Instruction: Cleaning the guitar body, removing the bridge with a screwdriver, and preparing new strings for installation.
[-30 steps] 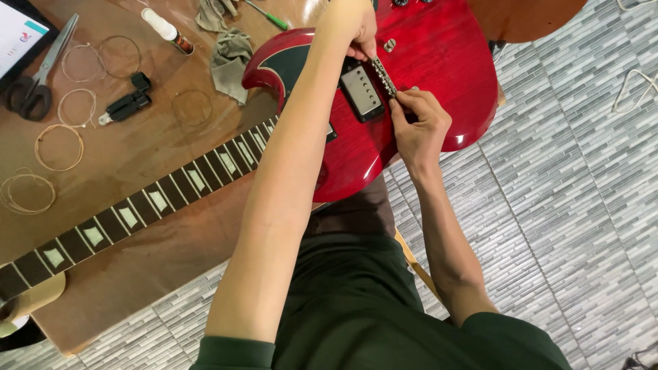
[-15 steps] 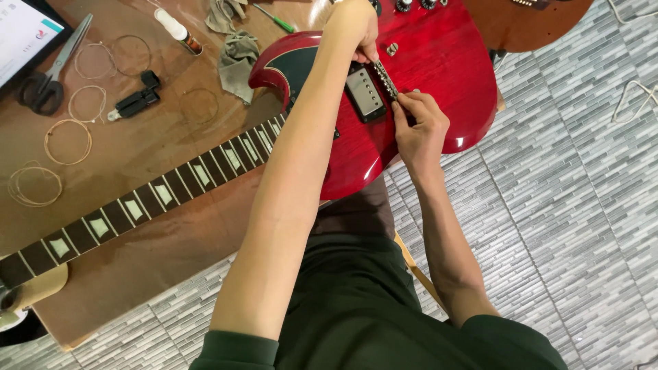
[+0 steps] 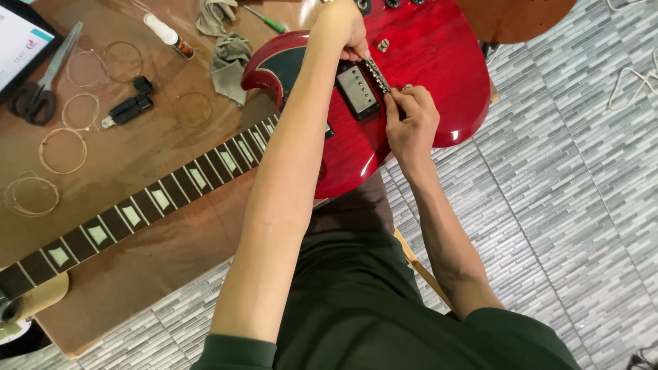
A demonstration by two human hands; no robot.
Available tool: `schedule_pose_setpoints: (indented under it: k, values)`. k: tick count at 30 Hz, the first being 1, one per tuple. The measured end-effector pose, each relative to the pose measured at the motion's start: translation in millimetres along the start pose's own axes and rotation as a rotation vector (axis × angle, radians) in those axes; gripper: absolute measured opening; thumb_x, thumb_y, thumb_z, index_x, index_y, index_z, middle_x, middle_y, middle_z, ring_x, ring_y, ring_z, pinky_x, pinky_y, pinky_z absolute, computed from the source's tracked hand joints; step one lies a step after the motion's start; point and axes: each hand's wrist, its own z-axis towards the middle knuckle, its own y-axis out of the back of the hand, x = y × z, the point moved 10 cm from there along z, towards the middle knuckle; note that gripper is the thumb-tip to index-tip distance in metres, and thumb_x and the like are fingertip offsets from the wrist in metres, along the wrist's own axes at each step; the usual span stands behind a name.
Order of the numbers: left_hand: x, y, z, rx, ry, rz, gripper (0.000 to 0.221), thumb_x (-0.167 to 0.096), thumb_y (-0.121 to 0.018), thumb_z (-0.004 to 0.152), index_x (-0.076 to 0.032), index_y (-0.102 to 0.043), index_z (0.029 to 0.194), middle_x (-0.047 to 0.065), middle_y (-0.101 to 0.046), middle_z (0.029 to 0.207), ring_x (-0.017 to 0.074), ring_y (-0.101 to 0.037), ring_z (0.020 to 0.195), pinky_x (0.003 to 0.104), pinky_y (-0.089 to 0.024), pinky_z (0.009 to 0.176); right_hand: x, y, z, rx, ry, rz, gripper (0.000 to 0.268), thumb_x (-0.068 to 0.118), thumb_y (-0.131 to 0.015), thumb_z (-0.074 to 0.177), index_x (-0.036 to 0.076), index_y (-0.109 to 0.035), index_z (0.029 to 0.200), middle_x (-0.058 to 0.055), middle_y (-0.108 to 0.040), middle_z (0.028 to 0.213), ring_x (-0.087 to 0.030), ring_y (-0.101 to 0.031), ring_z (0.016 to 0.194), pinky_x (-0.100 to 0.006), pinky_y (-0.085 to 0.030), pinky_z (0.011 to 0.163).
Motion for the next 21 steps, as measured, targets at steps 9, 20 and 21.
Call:
schedule_pose_setpoints:
  k: [9,20,21]
  values:
    - [0,6,-2,-0.063,-0.068,0.067,0.02,-0.034,-0.075,0.097,-0.019,-0.073,0.084,-0.01,-0.067,0.074,-0.0006,-0.054,0.059,0.016,-0.052,0.064,-26,6,7,0.244,-0.224,0.173,0.017,-0.008,-0.067,0.099,-0.004,-0.076,0.113,-0.016,-0.075,0.107,-0.025,-0.071,0.097,-0.034,-0.061,0.084]
    - [-5,5,-16,-0.235,-0.162,0.125,0.026,-0.022,-0.078,0.091,-0.015,-0.066,0.068,-0.005,-0.066,0.065,0.0037,-0.059,0.058,0.021,-0.055,0.064,27,-14,-13,0.209,0.196,-0.264,0.023,-0.017,-0.054,0.099,-0.023,-0.059,0.121,-0.02,-0.046,0.101,-0.035,-0.05,0.084,-0.043,-0.051,0.074]
    - [-7,12,-17,-0.313,-0.173,0.131,0.023,-0.017,-0.081,0.085,-0.014,-0.069,0.065,-0.004,-0.069,0.062,0.0023,-0.063,0.055,0.02,-0.057,0.063,27,-19,-12,0.237,0.214,-0.356,0.026,-0.019,-0.05,0.096,-0.022,-0.058,0.121,-0.02,-0.046,0.1,-0.033,-0.045,0.078,-0.042,-0.046,0.066]
